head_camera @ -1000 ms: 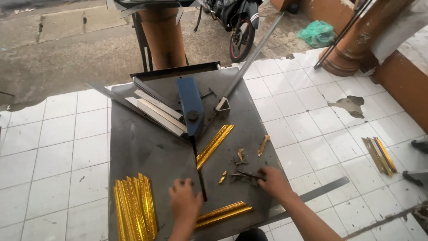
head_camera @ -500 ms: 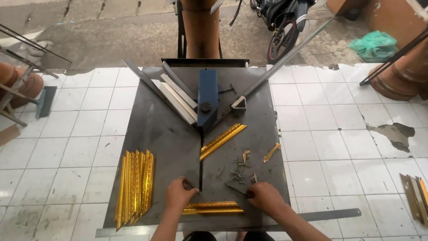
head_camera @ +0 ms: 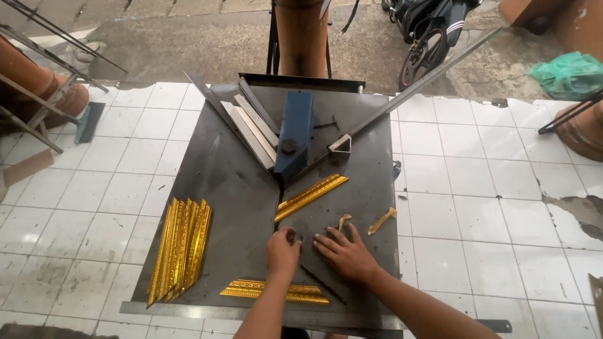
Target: The person uses a manual miter saw to cut gold and silver decorative mouldings into shorter pieces. They position each piece, operate the saw, and stack the cut pieces on the table.
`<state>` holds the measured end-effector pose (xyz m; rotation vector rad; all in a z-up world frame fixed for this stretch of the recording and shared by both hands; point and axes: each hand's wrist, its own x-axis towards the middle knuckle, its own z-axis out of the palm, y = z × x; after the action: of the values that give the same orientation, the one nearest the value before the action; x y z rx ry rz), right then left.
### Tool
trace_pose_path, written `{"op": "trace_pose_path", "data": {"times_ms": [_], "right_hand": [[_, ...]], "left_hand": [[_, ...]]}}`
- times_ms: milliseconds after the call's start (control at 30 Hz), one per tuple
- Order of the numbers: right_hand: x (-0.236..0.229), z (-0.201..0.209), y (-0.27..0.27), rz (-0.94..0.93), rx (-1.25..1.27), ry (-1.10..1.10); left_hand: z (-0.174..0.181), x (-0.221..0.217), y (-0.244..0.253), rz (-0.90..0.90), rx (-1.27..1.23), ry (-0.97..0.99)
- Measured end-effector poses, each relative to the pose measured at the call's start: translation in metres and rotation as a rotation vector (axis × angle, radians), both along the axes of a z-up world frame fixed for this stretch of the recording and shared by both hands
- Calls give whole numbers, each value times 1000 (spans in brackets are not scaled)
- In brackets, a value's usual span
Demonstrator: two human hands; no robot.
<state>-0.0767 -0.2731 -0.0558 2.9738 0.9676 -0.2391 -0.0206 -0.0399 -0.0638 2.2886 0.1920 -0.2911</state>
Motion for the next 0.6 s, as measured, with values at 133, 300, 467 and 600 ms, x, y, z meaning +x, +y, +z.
{"op": "trace_pose_path", "data": {"times_ms": [133,300,467,600], "right_hand": [[2,-19,-42,-53,149,-392],[19,1,-98,-680,259,-135],[21,13,-64,-494,225,91],[11,-9,-46,-217,257,-17]], "left_hand": [[54,-13,-51,-22,-104,39],[67,-27,-78,159,-262,86],[24,-20,-88,125,-239,290],[39,-22,-102,-129,-277,345]]}}
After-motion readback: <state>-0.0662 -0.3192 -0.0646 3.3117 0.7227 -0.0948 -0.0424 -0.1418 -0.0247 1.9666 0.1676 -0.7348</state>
